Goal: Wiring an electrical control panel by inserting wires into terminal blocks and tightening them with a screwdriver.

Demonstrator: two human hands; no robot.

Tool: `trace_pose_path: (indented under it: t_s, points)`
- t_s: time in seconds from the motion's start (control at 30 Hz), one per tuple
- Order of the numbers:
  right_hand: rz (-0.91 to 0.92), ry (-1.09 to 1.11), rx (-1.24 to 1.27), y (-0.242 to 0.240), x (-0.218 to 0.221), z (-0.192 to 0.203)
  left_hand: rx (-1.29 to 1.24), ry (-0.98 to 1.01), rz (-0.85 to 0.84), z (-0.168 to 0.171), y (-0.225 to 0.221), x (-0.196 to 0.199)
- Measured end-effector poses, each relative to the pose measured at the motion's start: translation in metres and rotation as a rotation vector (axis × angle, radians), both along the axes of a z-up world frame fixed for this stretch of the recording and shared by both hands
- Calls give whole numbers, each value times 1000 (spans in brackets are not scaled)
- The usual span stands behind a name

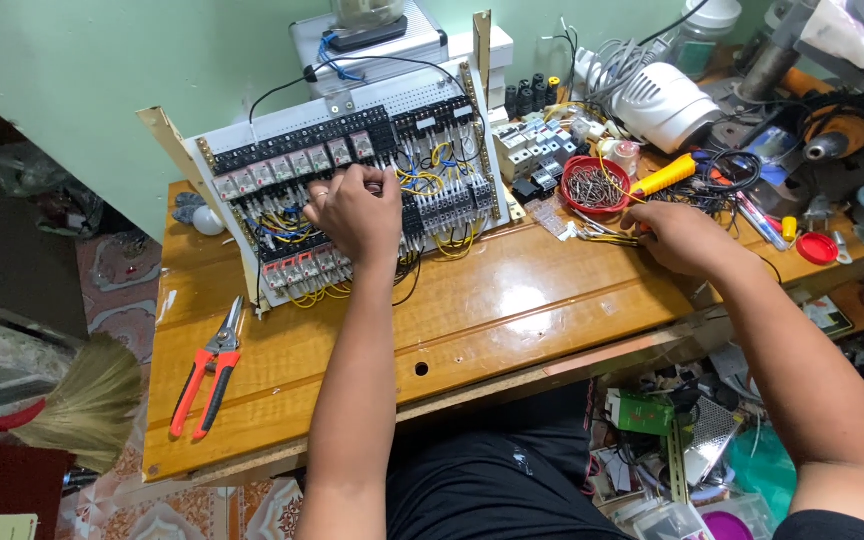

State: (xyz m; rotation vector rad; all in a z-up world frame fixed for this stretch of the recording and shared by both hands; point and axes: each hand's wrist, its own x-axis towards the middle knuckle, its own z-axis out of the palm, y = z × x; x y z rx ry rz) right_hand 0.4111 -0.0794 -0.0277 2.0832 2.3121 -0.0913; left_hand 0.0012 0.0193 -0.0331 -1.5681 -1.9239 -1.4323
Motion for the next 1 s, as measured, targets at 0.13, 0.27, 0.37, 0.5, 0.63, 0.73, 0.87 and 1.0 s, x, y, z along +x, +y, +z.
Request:
trace_pose_path:
  t_s: [0.13,0.27,0.37,0.5,0.63,0.73,0.87,1.0]
  points:
    - [23,-2,32,-8,-4,7,-1,-16,-7,3,-4,1]
    - [41,78,58,-8,3,13,18,-29,-54,10,-11,2]
    - [5,118,73,-10,2,23,22,-41,-93,15,-16,4]
    - [131,252,326,-14,-7,35,197,-17,-127,14,-21,4]
    - [330,386,527,-11,-56,54,408,-28,-146,15,-23,5]
    - [432,607,637,4,-101,57,698,-21,-333,10,-17,2]
    - [508,903,490,22,-166,53,588,-332,-704,32,-49,8]
    - [533,1213,298,23,-224,59,314,-743,-1020,27,-51,13]
